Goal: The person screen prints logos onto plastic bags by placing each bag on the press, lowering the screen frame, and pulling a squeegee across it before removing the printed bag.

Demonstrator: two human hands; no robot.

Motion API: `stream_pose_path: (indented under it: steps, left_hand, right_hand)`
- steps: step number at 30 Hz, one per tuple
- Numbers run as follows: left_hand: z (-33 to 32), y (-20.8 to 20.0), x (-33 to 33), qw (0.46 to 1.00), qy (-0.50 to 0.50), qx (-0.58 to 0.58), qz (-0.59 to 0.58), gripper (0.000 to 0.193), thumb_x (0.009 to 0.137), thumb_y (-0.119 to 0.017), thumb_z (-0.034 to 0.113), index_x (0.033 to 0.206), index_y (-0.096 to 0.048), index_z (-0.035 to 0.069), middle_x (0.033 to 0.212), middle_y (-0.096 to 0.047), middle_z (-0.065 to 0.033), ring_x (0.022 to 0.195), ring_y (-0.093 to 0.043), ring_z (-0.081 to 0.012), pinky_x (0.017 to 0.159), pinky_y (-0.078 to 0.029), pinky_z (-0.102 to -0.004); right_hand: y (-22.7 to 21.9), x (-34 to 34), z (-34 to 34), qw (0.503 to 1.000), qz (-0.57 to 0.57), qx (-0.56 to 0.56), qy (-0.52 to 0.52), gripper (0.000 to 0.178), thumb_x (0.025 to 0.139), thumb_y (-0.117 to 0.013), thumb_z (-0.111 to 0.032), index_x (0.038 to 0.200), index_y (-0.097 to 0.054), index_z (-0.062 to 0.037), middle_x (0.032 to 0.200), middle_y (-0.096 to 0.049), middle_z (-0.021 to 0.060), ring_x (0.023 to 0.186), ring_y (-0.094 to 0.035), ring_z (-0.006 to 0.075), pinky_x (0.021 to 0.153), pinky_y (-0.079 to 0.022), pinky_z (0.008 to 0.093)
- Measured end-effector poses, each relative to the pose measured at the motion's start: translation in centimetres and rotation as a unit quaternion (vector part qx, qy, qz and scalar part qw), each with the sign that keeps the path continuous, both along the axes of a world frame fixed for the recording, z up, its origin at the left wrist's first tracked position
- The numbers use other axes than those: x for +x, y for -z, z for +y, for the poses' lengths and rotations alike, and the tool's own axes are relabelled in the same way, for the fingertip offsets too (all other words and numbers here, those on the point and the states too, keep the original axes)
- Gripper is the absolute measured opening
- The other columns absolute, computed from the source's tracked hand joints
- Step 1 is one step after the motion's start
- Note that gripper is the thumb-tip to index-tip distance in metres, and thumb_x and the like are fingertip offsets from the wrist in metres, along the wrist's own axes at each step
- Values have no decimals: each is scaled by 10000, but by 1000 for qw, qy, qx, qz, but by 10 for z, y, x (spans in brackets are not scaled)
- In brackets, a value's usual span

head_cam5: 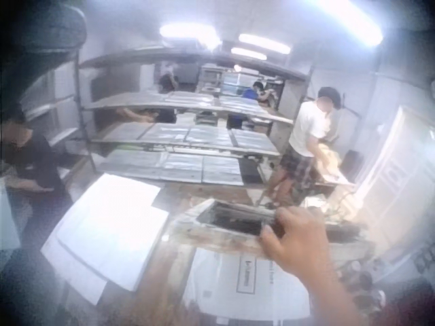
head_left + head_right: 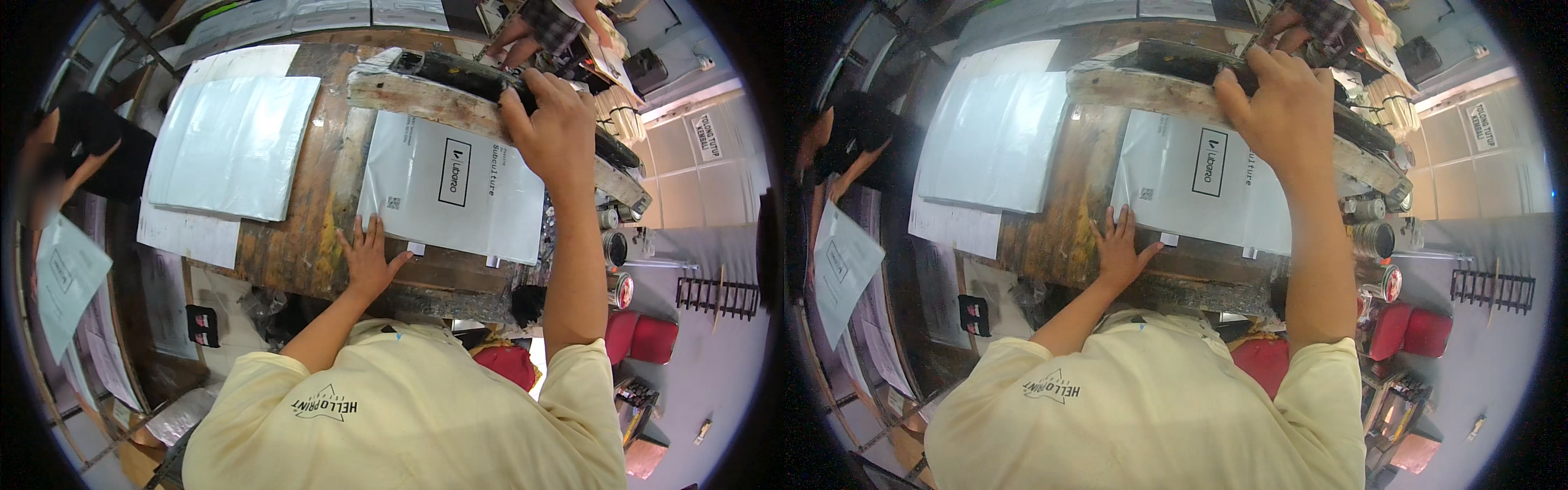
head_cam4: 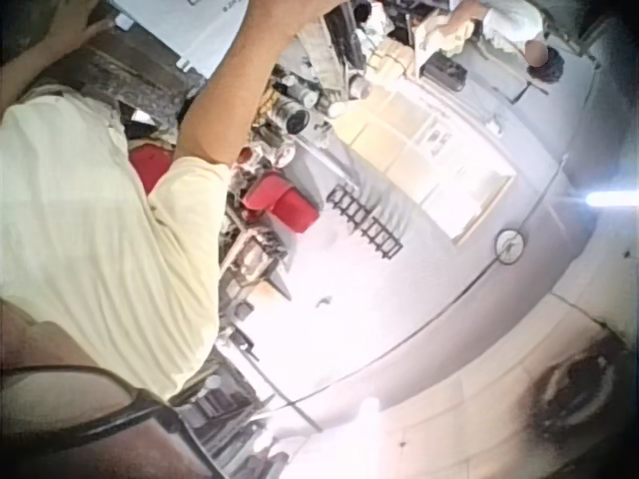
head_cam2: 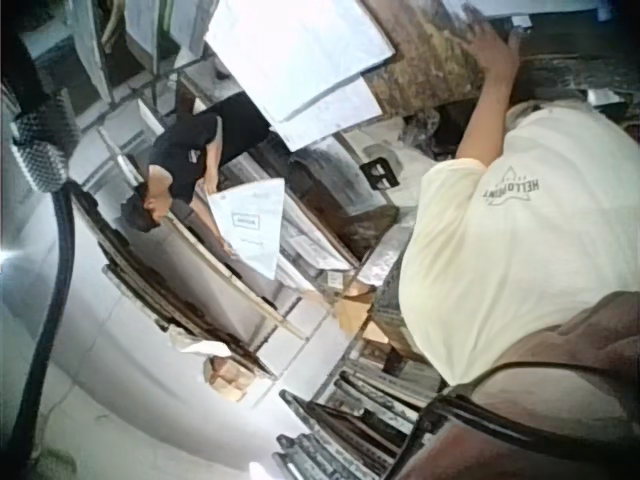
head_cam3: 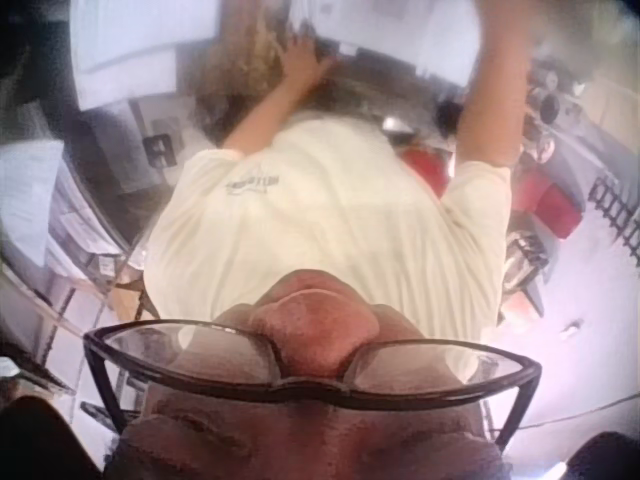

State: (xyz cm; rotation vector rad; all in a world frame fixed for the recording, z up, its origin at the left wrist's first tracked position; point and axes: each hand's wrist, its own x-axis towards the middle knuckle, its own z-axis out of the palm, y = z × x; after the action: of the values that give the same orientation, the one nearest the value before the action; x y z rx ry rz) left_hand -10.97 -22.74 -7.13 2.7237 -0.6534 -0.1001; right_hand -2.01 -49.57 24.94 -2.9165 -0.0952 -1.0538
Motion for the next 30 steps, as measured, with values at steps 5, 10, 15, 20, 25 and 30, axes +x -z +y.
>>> stream_pose_path:
  steps: [5,10,15,20,25,30]
  left_hand:
    - [-44,-71,52,977,-7,-214,-2,565,951,-783,327,1354,-655,-47,1423,-657,-203,1350,-575,-416,1131,-447,-495]
    - [-72,-125,72,933,-31,-354,-63,257,908,-767,35,1162,-762,3,1164,-767,-172,1014,-742,-342,858,-593,-408]
    - [14,-96,73,935,-158,-312,-65,263,921,-722,-46,1173,-770,11,1031,-789,-90,888,-733,-156,719,-588,-322]
    - [140,-81,156,905,-281,-319,17,306,947,-705,44,1246,-767,16,914,-742,-30,768,-636,-95,693,-529,-271]
    - [290,-62,264,926,-266,-267,6,473,825,-691,47,1292,-754,5,944,-785,-105,748,-679,-119,712,-554,-281]
    - [362,-67,359,957,-221,-180,-56,499,779,-638,2,1258,-774,35,1094,-801,-144,817,-745,-221,780,-579,-326]
  right_hand:
    - [-9,7,-4,1000,1,13,2,386,898,-690,-415,936,-743,-35,915,-737,130,909,-696,323,838,-435,475]
    - [-26,23,-17,1000,5,27,-8,375,890,-696,-412,871,-728,-39,848,-714,133,856,-696,331,807,-437,482]
    - [-38,33,-17,1000,8,29,0,354,889,-696,-392,862,-719,-40,800,-683,128,825,-679,338,786,-428,492]
    - [-44,44,-22,999,2,33,-10,348,890,-693,-384,869,-713,-37,813,-690,130,823,-673,337,796,-427,475]
    - [-45,41,-12,999,27,35,7,332,908,-675,-369,909,-710,-39,860,-697,126,858,-662,341,806,-428,466]
    - [-33,26,-5,998,47,17,38,326,896,-692,-337,965,-709,-20,912,-685,134,892,-638,348,854,-436,463]
